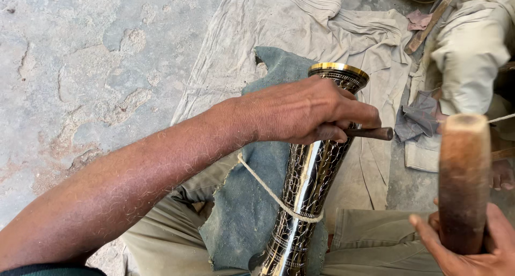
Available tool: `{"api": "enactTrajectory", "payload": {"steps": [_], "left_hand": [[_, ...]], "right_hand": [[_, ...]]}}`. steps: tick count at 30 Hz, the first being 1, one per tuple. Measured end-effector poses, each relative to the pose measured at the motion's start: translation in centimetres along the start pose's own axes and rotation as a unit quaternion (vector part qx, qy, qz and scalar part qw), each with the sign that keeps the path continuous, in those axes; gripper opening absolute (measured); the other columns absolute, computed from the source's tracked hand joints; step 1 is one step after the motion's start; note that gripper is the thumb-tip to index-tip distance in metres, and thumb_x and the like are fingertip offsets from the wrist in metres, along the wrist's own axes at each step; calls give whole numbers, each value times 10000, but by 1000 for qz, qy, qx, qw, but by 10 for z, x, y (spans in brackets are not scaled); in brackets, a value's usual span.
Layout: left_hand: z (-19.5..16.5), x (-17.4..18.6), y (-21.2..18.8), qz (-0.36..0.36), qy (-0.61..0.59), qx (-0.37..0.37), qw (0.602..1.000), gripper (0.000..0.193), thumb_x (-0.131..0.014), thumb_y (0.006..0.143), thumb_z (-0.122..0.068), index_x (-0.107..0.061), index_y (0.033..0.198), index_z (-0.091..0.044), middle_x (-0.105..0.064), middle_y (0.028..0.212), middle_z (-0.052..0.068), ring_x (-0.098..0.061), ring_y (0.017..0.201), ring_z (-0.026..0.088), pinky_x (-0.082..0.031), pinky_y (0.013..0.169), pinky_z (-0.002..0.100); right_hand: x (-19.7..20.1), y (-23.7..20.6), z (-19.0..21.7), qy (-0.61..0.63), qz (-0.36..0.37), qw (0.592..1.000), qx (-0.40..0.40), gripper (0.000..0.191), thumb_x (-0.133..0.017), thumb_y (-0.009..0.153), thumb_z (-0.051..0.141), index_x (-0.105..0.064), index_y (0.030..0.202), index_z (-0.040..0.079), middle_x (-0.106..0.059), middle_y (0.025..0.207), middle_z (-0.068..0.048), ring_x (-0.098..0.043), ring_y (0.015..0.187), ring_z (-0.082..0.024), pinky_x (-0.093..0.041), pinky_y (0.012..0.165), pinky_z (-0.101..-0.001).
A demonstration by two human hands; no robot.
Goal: The person uses a chisel and wooden mallet to engrave decorative patterns into a brass vase. They repeatedly tap the chisel along the surface to create intricate designs.
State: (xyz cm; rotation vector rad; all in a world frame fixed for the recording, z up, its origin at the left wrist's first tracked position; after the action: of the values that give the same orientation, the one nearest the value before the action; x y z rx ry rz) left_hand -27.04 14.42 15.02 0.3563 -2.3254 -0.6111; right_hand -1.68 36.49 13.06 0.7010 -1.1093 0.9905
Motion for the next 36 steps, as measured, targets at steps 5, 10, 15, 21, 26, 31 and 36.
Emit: {"api": "enactTrajectory", "payload": {"steps": [5,10,15,21,26,31,36], "left_hand": [[-3,0,-2,12,-1,-16,1000,434,-712,904,-164,-593,1318,-113,-761,1060,92,-754,996,281,-586,844,494],[-3,-3,-6,15,16,-15,1000,403,-701,908,-196,-616,1296,-130,-754,1047,76,-757,971,276,-611,822,476],[4,-9,-8,22,3,33,999,390,-605,951,-295,-605,1326,-189,-718,1090,58,-721,849,234,-617,740,382],[9,5,-35,-93,2,30,995,372,-603,1048,-337,-600,1363,-141,-758,1085,55,-766,914,222,-654,876,431],[18,-1,-49,-153,16,69,986,367,-650,1032,-324,-617,1357,-158,-747,1109,57,-772,925,182,-676,830,369],[23,-3,-58,-199,-33,119,972,441,-714,985,-275,-609,1398,-160,-759,963,5,-761,852,123,-669,760,303],[26,-5,-62,-213,-57,150,964,421,-737,980,-224,-626,1379,-144,-734,898,3,-748,801,98,-655,713,273]], "right_hand": [[2,10,6,90,17,994,-52,371,-705,811,28,-571,1155,-16,-656,867,-130,-713,782,-201,-625,760,-394],[-1,12,0,91,37,995,-11,397,-701,820,26,-569,1192,-9,-661,893,-138,-709,789,-206,-619,761,-393],[-7,18,-12,134,63,988,-39,423,-696,828,24,-566,1230,-2,-666,919,-147,-706,797,-212,-614,762,-392],[2,46,-2,110,55,992,-6,455,-692,838,22,-564,1275,6,-672,950,-157,-702,805,-219,-607,764,-390],[7,91,22,78,64,993,67,482,-687,847,20,-562,1312,13,-677,976,-166,-698,812,-224,-601,765,-389],[10,137,53,56,71,984,154,510,-683,855,18,-559,1349,19,-682,1002,-175,-695,820,-230,-596,766,-387],[17,168,83,51,66,973,214,537,-679,864,16,-557,1387,26,-687,1028,-183,-692,827,-236,-590,767,-386]]}}
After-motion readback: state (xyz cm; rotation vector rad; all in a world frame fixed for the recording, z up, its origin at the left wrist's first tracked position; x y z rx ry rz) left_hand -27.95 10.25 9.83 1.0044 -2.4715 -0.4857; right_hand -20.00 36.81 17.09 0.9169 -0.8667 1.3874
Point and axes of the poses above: each hand's wrist, its own y-axis towards the middle knuckle, its own x-axis out of the back of the hand, z = x × y, the point moved 8 cm from there along y, towards the middle knuckle
